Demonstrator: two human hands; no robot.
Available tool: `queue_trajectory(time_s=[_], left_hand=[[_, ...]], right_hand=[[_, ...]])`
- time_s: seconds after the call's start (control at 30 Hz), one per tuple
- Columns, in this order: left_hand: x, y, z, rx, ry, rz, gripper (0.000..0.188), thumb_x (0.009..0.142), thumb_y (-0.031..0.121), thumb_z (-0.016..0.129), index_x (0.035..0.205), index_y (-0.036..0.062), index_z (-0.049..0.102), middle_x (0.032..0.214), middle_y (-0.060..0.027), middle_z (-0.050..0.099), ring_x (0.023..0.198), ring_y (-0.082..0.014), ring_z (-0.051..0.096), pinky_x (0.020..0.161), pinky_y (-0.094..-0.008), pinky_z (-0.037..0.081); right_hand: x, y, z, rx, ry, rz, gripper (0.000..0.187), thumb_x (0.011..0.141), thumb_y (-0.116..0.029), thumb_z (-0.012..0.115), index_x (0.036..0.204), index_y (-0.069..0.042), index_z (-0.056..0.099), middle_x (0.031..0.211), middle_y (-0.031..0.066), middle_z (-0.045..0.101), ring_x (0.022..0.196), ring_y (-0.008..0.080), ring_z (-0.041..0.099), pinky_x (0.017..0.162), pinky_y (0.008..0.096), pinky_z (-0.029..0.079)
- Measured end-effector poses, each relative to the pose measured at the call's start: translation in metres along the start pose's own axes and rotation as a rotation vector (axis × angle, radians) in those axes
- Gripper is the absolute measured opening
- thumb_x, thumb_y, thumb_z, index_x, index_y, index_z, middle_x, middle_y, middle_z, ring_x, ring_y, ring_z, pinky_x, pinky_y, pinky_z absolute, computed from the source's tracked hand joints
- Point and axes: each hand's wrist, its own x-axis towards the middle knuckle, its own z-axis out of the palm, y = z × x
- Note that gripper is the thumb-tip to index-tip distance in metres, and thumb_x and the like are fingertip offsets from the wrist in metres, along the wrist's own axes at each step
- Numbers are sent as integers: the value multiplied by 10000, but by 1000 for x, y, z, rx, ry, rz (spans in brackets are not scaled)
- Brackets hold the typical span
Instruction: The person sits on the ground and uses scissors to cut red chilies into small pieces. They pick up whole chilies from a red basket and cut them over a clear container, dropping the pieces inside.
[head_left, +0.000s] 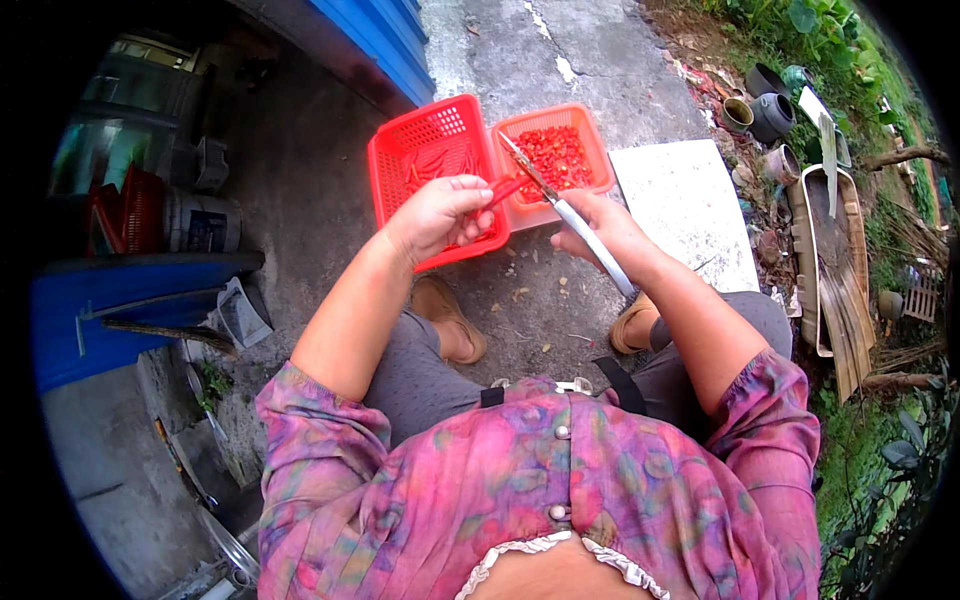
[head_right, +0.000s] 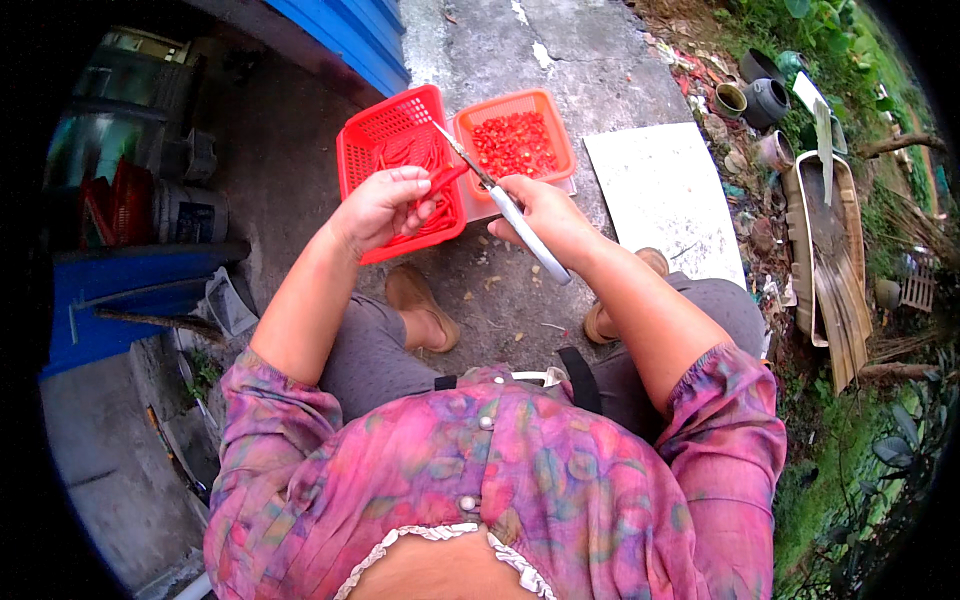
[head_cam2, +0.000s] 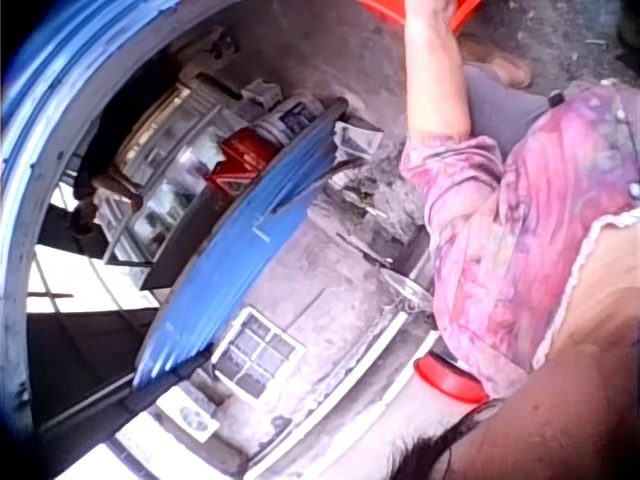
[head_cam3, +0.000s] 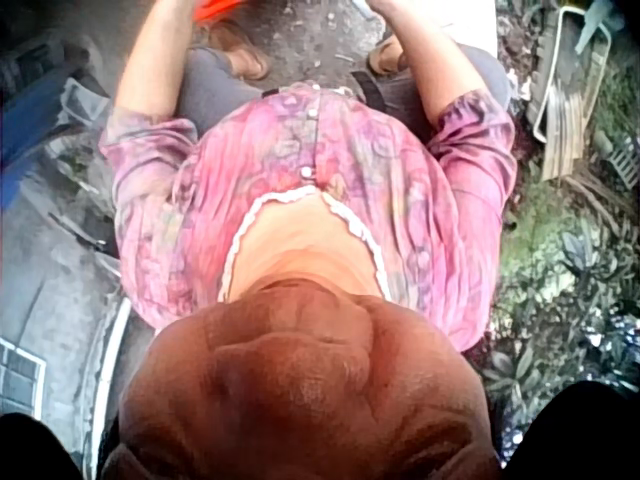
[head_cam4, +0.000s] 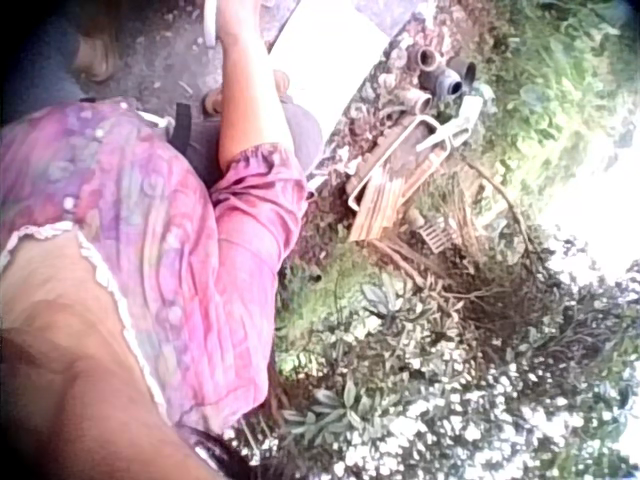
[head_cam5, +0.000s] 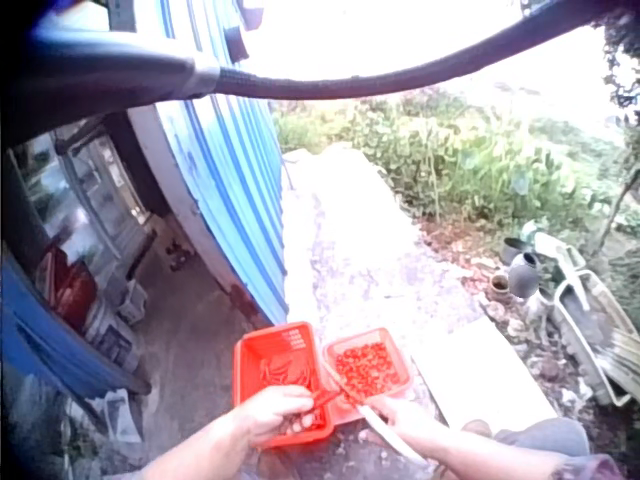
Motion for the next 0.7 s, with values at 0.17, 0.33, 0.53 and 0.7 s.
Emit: queue_trajectory(time_s=[0.17,0.33,0.53,0.7], left_hand=[[4,-16,15,-181,-22,15,90,917,122,498,905,55,557,709,-51,608,551,-91,558,486,-198,460],[11,-19,20,-162,10,71,87,923,143,514,904,64,548,689,-36,602,545,-83,542,480,-186,424],[18,-15,18,-51,81,100,95,920,146,512,869,77,554,675,-7,587,530,-53,509,463,-173,391],[22,-14,15,122,192,254,94,907,140,525,874,64,571,673,14,570,548,-32,483,477,-168,378]], right_hand=[[-2,-1,3,27,40,-26,367,755,-107,697,1083,-27,554,751,28,552,693,97,523,612,268,448],[1,-9,4,-44,40,-11,228,755,-95,665,923,-29,527,697,14,531,643,90,512,558,272,426],[3,-14,1,-59,25,74,354,750,-104,678,1062,-17,534,757,57,576,685,130,545,631,294,458],[4,12,6,-33,38,7,433,753,-104,696,1134,-19,508,784,70,591,706,137,561,648,300,469]])
